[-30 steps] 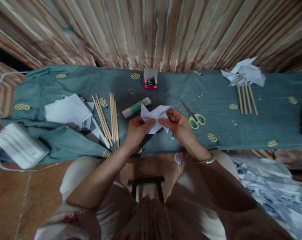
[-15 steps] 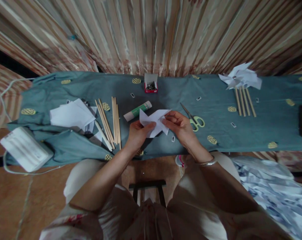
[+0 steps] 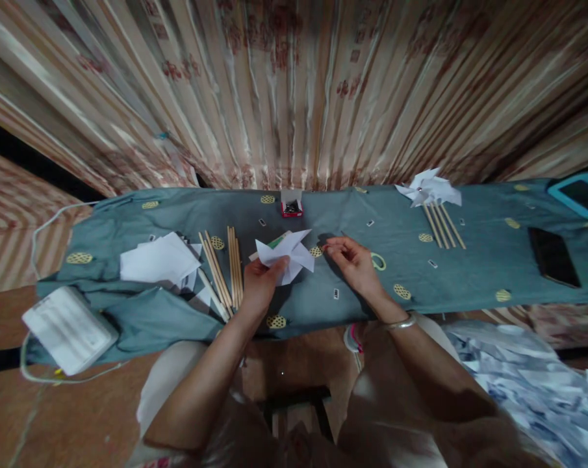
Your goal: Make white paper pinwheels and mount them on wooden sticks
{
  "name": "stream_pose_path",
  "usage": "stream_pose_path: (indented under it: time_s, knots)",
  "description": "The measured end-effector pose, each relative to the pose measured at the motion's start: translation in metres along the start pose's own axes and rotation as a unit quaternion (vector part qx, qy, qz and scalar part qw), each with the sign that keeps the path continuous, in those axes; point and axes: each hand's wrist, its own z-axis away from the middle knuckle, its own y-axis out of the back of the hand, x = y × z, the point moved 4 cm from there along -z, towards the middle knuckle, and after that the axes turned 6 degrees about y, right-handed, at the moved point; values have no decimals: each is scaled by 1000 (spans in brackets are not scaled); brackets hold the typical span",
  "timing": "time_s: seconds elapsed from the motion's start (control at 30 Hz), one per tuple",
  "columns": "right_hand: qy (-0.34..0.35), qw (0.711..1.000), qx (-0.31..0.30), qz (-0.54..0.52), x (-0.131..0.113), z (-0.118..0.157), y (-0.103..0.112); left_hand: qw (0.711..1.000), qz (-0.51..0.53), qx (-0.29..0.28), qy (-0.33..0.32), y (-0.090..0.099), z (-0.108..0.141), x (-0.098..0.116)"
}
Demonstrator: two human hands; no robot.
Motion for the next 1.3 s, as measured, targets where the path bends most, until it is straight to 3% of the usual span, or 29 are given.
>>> stream_pose_path:
  time_s: [0.17, 0.4, 0.57, 0.67, 0.83, 1.03, 1.3]
  knots:
    - [99, 979, -55, 167, -21, -17, -5, 998, 51, 16, -20, 10, -11, 7]
    - [251, 898, -126, 340, -45, -84, -30, 996, 81, 26, -14, 15, -17, 14]
    - [279, 847, -164, 422, -44, -124, -64, 995, 90, 33, -13, 17, -19, 23]
    - [272, 813, -202, 474, -41, -133, -80, 995, 92, 32, -15, 20, -19, 25]
    - [274, 787, -240, 497, -39, -140, -91, 996, 77, 23, -26, 23, -22, 23]
    - [279, 780, -247, 503, -33, -145, -94, 996, 81, 25, -29, 22, -22, 26]
    - [289, 812, -202, 464, -22, -144, -91, 996, 83, 28, -25, 20, -22, 28]
